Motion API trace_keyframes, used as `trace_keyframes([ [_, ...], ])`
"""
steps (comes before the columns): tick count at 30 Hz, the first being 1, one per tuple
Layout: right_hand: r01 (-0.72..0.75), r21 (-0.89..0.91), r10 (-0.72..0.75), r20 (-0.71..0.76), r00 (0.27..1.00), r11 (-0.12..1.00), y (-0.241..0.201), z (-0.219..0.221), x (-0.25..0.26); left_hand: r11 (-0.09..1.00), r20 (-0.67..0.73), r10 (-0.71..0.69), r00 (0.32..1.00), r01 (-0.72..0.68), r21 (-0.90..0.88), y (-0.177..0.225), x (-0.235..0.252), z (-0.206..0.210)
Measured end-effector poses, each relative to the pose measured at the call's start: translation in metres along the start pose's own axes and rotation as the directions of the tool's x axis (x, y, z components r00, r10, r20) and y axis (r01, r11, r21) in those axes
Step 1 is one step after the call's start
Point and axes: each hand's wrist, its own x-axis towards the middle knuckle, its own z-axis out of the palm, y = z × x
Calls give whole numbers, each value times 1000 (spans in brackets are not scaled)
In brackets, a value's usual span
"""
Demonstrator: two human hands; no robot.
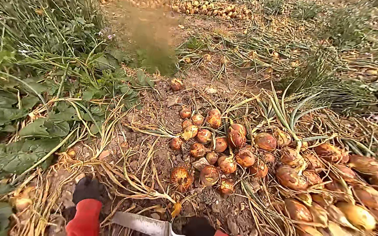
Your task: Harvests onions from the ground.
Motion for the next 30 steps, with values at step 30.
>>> trace_keyframes([
  [30, -68, -3, 68, -1, 998, 998, 10, 6, 10, 962, 68, 28, 997, -46, 270, 28, -22, -2],
])
